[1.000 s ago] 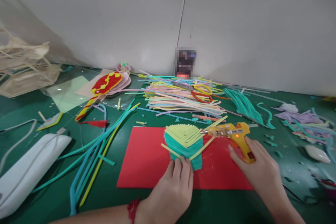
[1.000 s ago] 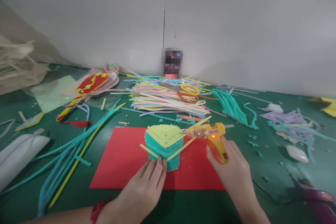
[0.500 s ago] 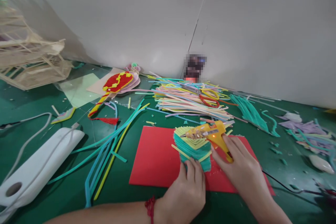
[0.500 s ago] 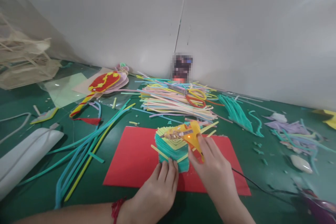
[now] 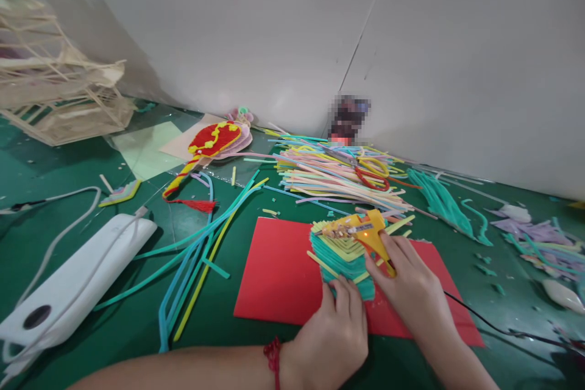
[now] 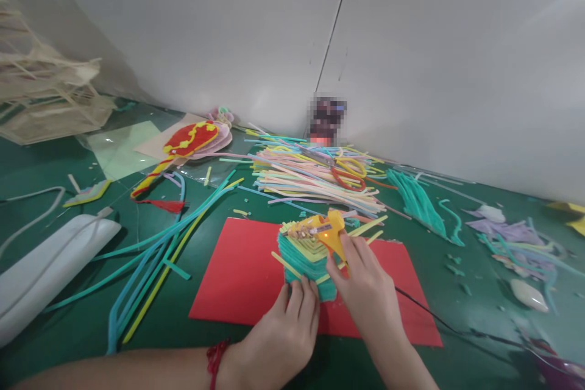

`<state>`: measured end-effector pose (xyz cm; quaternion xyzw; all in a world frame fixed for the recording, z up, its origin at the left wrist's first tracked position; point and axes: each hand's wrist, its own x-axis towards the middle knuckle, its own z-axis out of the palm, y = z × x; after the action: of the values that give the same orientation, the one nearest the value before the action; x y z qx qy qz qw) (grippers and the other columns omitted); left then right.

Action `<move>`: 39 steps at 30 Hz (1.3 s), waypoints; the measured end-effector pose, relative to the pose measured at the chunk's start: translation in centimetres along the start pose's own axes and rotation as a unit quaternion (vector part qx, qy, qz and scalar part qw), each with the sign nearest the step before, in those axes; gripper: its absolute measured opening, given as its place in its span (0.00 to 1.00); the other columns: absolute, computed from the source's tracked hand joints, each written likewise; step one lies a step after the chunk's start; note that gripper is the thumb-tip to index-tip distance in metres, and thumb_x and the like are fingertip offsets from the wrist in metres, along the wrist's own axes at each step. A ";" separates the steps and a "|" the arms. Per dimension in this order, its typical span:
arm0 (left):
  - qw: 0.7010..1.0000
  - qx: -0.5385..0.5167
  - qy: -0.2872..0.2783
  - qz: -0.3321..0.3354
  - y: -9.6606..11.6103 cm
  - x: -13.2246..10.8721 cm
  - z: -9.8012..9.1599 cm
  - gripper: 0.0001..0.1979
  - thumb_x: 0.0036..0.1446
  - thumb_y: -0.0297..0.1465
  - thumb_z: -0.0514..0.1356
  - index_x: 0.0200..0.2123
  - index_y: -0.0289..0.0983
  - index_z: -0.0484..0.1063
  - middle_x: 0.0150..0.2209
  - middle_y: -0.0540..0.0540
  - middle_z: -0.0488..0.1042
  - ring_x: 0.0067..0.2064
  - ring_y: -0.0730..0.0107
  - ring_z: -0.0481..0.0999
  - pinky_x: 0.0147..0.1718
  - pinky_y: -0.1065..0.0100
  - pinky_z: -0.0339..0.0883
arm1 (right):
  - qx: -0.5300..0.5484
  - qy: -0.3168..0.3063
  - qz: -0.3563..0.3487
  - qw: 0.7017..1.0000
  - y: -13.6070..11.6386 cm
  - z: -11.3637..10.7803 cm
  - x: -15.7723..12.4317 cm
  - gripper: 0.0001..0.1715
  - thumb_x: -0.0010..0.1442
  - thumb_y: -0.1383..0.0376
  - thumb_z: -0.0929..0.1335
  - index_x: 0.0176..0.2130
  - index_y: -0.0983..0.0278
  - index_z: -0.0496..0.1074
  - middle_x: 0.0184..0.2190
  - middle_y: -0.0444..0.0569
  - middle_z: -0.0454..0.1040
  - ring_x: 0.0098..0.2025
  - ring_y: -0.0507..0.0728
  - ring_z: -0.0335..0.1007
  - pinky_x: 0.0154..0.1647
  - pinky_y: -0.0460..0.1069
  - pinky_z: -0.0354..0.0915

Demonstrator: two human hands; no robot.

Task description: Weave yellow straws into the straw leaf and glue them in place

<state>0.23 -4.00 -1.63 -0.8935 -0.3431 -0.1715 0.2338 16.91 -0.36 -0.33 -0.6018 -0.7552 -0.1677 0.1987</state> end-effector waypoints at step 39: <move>1.000 -0.006 -0.012 0.005 0.1 0.1 0.1 0.20 0.61 0.23 0.46 0.46 0.28 0.76 0.42 0.37 0.77 0.41 0.58 0.76 0.38 0.58 0.66 | -0.078 0.036 -0.123 0.989 1.2 0.3 -1.2 0.14 0.63 0.71 0.61 0.37 0.63 0.76 0.41 0.56 0.75 0.43 0.58 0.73 0.38 0.49 0.70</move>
<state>0.35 -3.95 -1.67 -0.8985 -0.3407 -0.1614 0.2248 18.26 -0.91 -1.19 -0.5118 -0.8002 -0.2710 0.1557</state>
